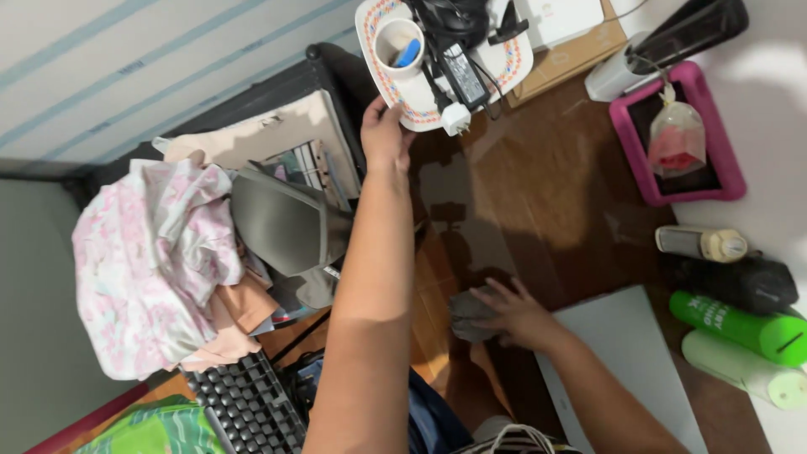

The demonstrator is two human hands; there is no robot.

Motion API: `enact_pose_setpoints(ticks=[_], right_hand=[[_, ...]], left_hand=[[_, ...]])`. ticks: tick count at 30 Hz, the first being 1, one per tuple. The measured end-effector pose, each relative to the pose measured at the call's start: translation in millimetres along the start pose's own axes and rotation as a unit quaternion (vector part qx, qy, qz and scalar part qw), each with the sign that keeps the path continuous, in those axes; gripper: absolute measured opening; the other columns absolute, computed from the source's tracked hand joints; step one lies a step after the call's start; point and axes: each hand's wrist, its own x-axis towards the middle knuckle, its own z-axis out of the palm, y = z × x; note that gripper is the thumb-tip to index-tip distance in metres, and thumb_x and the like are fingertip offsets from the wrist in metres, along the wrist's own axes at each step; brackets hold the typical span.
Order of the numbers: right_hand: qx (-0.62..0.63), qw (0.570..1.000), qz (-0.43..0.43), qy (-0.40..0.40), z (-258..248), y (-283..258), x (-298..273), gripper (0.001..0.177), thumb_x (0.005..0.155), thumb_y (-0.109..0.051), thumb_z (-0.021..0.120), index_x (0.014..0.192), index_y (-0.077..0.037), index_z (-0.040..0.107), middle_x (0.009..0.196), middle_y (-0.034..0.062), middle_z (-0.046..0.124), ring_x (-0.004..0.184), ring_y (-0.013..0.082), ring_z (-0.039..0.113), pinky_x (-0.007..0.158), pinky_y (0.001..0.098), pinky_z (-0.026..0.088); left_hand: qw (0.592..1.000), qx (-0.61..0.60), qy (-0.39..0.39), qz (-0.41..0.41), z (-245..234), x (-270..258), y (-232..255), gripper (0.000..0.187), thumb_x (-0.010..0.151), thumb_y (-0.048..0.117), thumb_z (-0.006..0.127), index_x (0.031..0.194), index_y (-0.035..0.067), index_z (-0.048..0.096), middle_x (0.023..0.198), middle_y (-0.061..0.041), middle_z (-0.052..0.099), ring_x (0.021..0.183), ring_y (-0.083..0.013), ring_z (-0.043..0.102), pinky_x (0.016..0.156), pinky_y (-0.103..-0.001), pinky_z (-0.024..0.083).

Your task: The recorder is seen cleaning a room, including wiping surfaces and organizing objects.

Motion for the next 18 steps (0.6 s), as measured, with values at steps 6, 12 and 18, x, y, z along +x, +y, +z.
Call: enact_pose_setpoints(ticks=[6,12,18], right_hand=[[0.139,0.937,0.033,0.318,85,75,60,0.062,0.080,-0.026,0.079,0.138,-0.036,0.060,0.155,0.0095,0.038,0.142,0.0376,0.038,0.117,0.0530,0.033],[-0.042,0.851,0.232,0.470,-20,169,115,0.080,0.077,-0.009,0.072,0.151,-0.035,0.058,0.157,0.0084,0.043,0.136,0.0424,0.041,0.112,0.0574,0.038],[0.042,0.664,0.402,0.629,-84,136,241,0.064,0.070,-0.036,0.073,0.132,-0.022,0.064,0.142,0.0128,0.050,0.137,0.0495,0.041,0.102,0.0700,0.026]], left_hand=[[0.999,-0.028,-0.039,0.015,-1,3,-2,0.032,0.103,0.015,0.062,0.132,0.002,0.059,0.111,-0.014,0.073,0.096,-0.0267,0.074,0.078,-0.043,0.064],[0.995,0.067,-0.060,-0.052,-4,-35,23,0.039,0.101,0.022,0.059,0.138,0.009,0.055,0.115,-0.011,0.071,0.094,-0.0259,0.073,0.077,-0.041,0.060],[0.992,0.116,-0.010,-0.039,-17,-59,19,0.048,0.098,0.022,0.060,0.143,0.014,0.046,0.127,-0.005,0.065,0.106,-0.0267,0.070,0.083,-0.040,0.060]])
